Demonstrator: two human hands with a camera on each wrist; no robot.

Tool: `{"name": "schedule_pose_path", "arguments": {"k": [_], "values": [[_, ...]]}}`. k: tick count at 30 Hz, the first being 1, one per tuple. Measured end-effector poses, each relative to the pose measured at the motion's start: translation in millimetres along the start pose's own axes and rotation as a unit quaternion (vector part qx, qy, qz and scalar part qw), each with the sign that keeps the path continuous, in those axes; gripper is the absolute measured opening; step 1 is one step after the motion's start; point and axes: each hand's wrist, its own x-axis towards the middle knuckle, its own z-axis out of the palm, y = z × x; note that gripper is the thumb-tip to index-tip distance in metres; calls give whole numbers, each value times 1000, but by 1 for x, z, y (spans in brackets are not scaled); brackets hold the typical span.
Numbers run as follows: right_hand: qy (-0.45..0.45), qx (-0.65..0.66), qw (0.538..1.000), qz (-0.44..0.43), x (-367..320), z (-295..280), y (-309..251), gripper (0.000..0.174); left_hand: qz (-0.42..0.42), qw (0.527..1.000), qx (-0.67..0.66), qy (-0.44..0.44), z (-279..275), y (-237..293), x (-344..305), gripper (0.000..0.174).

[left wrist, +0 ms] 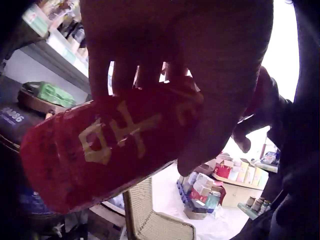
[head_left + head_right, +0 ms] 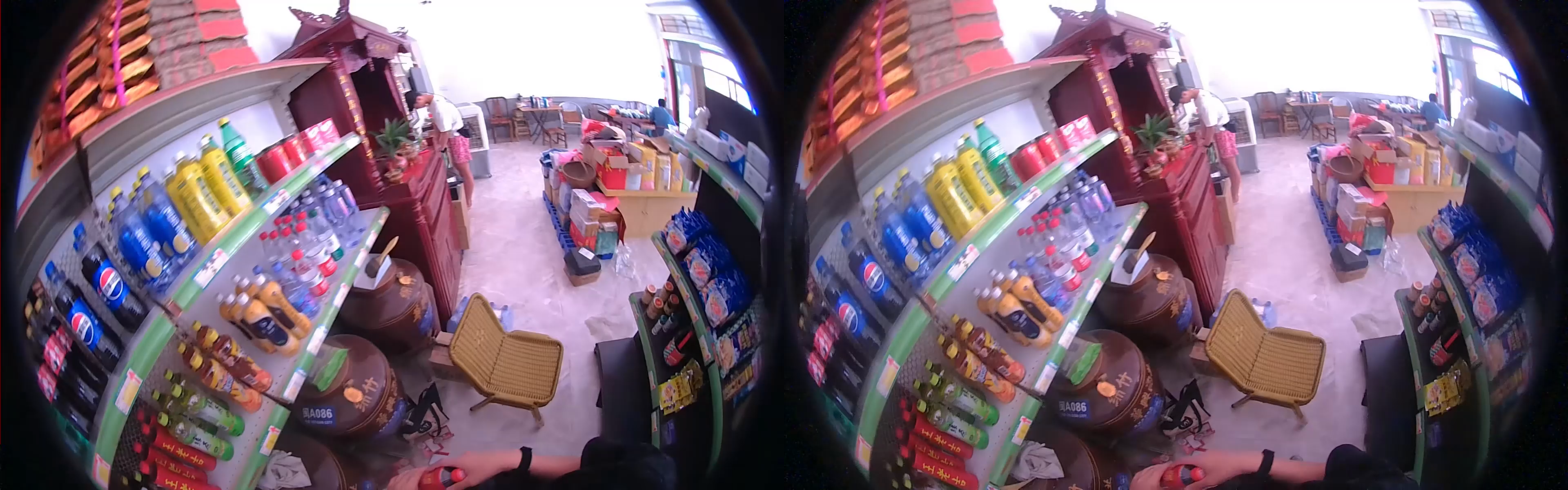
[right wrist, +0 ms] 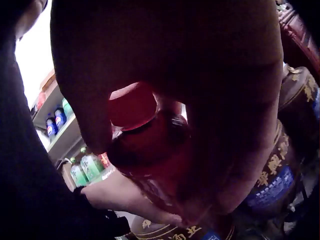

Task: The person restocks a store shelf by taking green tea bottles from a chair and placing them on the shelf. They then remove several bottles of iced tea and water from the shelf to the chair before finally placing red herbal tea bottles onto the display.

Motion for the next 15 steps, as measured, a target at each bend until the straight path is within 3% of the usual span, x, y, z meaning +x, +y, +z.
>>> {"name": "schedule_pose_path", "arguments": {"k": [2, 5, 7, 9, 11, 13, 15], "values": [[3, 22, 1000, -1, -31, -11, 30, 70, 33, 999, -11, -14, 25, 25, 12, 37], [3, 61, 998, 25, -83, -38, 27, 72, 18, 998, 3, -62, 63, 63, 21, 37], [-33, 97, 989, 108, -123, -61, 0, 71, 38, 996, -27, -75, 93, 71, 29, 37], [-13, 102, 988, 116, -153, -63, 18, 72, 74, 989, -18, -128, 119, 80, 30, 40], [3, 114, 985, 131, -185, -61, 27, 73, 31, 984, -62, -163, 132, 107, 39, 40], [49, 76, 981, 170, -214, -64, 25, 76, 124, 967, 21, -222, 146, 115, 49, 46], [86, 97, 981, 146, -240, -50, 48, 74, 147, 965, 8, -219, 167, 125, 53, 44]]}}
